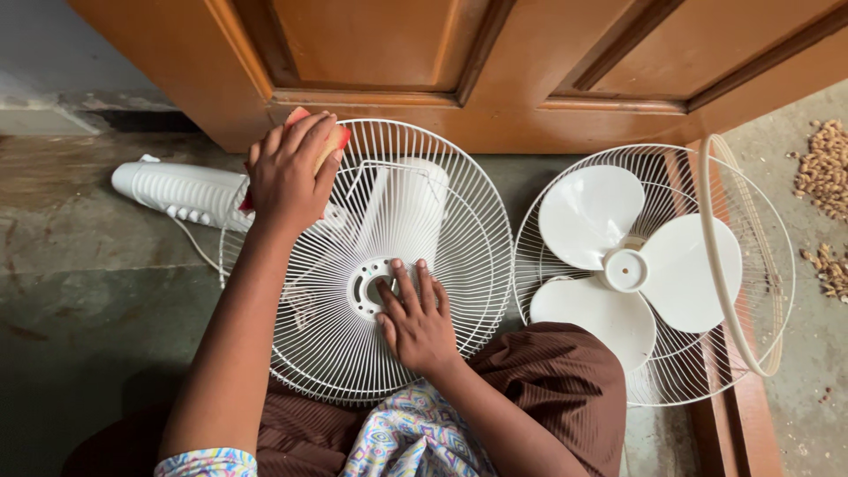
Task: The person wipes the front and back grills of a disassembled table fan using a cloth.
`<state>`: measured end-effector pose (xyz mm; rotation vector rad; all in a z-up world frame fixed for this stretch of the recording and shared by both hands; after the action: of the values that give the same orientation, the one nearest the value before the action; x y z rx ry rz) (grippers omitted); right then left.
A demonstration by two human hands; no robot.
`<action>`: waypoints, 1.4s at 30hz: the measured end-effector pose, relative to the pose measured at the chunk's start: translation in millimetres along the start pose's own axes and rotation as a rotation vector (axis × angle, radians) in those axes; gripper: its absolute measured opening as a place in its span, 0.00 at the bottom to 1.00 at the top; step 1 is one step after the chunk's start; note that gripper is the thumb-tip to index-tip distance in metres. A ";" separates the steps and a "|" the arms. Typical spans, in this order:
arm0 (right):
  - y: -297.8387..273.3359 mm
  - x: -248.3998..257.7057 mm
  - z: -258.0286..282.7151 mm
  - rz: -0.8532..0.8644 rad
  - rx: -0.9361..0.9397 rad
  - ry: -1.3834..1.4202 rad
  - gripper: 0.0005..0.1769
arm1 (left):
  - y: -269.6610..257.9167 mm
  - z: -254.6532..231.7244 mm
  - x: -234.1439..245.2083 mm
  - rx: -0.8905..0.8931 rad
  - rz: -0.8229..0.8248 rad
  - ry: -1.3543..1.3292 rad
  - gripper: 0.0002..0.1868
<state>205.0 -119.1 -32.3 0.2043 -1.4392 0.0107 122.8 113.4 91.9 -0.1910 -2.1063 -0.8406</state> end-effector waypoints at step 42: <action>-6.1 12.1 -7.1 -0.110 0.037 0.104 0.25 | 19.5 -163.5 -117.0 -0.323 -0.023 0.125 0.09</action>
<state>214.4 -125.5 -22.0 0.3086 -1.3229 -0.0413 312.1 43.7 82.4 -0.2772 -1.8507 -1.1741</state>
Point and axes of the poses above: each hand's wrist, its own y-axis towards the middle knuckle, its own x-axis out of the back of the hand, z = x × y, the point moved 10 cm from there along y, towards the middle knuckle, and after that the axes turned 7 degrees about x, right-handed, at the moved point
